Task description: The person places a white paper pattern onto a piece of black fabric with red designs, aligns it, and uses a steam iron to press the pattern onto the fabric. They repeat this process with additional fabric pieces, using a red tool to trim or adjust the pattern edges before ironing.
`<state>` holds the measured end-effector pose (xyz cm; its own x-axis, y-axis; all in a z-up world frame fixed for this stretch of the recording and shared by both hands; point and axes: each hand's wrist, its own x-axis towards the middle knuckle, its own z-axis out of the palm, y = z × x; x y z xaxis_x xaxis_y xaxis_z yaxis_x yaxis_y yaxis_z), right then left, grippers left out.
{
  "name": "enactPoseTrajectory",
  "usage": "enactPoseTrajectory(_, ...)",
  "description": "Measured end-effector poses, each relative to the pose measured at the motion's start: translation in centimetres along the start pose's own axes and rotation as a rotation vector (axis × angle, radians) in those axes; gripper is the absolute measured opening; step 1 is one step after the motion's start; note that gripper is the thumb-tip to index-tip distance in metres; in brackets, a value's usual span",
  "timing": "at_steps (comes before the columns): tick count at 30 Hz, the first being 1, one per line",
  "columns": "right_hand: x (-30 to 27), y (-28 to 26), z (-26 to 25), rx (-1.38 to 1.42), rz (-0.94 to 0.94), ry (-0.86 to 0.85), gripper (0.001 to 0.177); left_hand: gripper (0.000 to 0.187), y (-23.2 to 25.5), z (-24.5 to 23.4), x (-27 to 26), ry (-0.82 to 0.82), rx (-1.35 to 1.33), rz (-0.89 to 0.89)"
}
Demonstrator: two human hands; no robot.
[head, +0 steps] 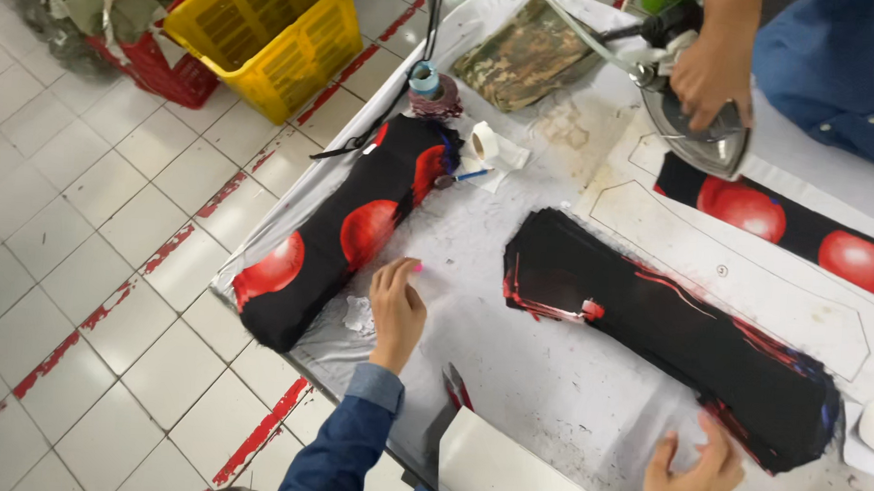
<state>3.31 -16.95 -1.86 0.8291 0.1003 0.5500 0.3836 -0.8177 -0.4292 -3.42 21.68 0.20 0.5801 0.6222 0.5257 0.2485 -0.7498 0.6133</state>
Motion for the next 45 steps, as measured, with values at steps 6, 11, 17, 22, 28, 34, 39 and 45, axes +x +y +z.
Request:
enactPoseTrajectory(6, -2.2, 0.9, 2.1, -0.033, -0.005, -0.004, 0.03, 0.015, -5.5, -1.0, 2.1, -0.252, 0.086, 0.181)
enactPoseTrajectory(11, -2.5, 1.2, 2.4, -0.073, 0.116, -0.053, 0.015, 0.012, -6.5, -0.2, 1.4, -0.245, 0.22, 0.183)
enactPoseTrajectory(17, -2.2, -0.1, 1.8, -0.064, 0.218, -0.095, 0.013, 0.026, -5.2, -2.3, 2.0, -0.318, 0.359, 0.171)
enactPoseTrajectory(22, -2.3, 0.4, 2.0, 0.013, 0.216, -0.058, 0.014, 0.024, -6.6, -5.8, 2.3, 0.057, 0.294, 0.013)
enactPoseTrajectory(28, -1.9, 0.5, 1.5, -0.026, 0.258, -0.149, 0.017, 0.024, -12.9, -6.5, -0.8, 0.322, 0.386, -0.277)
enactPoseTrajectory(34, -1.5, 0.4, 0.8, 0.087, 0.109, -0.162, 0.018, 0.007, -11.8, -6.8, -0.4, 0.414, 0.265, -0.301)
enactPoseTrajectory(39, -1.7, 0.6, 0.8, 0.09, 0.189, -0.202, 0.017, 0.01, -12.3, -7.6, 0.2, 0.468, 0.111, -0.453)
enactPoseTrajectory(45, -0.9, -3.2, -2.1, 0.301, 0.165, -0.088, 0.022, 0.005, -0.9, -10.6, 2.7, 0.33, 0.038, -0.078)
